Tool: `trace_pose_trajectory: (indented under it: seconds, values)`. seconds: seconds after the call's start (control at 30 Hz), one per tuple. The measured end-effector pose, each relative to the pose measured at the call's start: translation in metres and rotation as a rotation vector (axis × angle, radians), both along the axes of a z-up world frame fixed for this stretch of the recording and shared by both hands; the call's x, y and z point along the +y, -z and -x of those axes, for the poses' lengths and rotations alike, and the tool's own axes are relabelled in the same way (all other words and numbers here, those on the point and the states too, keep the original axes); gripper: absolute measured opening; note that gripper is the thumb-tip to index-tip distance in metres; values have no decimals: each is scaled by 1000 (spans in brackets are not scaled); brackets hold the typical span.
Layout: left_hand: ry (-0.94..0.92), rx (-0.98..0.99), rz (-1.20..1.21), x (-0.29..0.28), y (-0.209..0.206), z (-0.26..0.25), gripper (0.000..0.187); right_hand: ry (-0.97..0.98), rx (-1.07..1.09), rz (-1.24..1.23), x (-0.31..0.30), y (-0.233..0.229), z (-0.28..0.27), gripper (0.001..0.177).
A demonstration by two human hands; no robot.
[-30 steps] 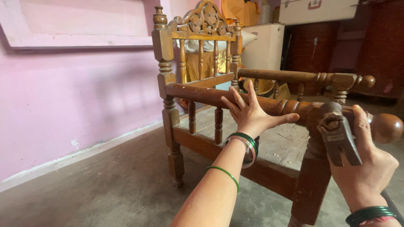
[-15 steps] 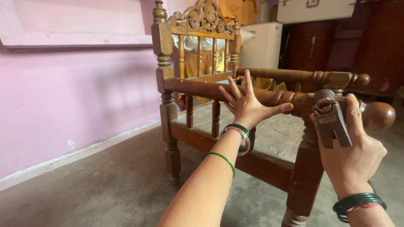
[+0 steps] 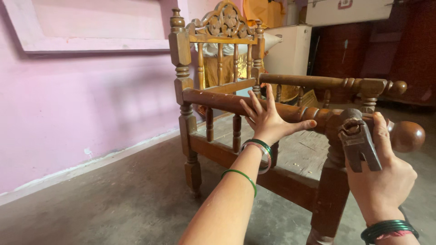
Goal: The person uses a hammer to strike and pry at joints and the seat of a wooden chair, attempting to loosen or remove parts. The person repeatedly taps the armrests, legs, and seat edges while holding the chair steady with the other hand.
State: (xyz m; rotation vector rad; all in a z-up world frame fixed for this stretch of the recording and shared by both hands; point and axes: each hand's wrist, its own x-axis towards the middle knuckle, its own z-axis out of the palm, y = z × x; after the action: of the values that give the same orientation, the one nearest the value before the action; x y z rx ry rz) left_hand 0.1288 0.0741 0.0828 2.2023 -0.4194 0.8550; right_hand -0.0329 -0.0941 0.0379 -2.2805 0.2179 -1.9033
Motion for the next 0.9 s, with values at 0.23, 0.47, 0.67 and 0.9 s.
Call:
trace_pose_trajectory:
  seconds: [0.23,0.47,0.67,0.9]
  values:
    - [-9,32,-188,23,16,25,142,7,199,-216,37,1,23,78]
    - [86,28,-222,39,65,65,119,-99,127,-260,61,34,20,82]
    - [313,-73,146,-19,61,95,112,-124,67,-376,36,50,14,90]
    - [450,30,626,-70,39,139,111,-61,83,-335,-4,20,20,111]
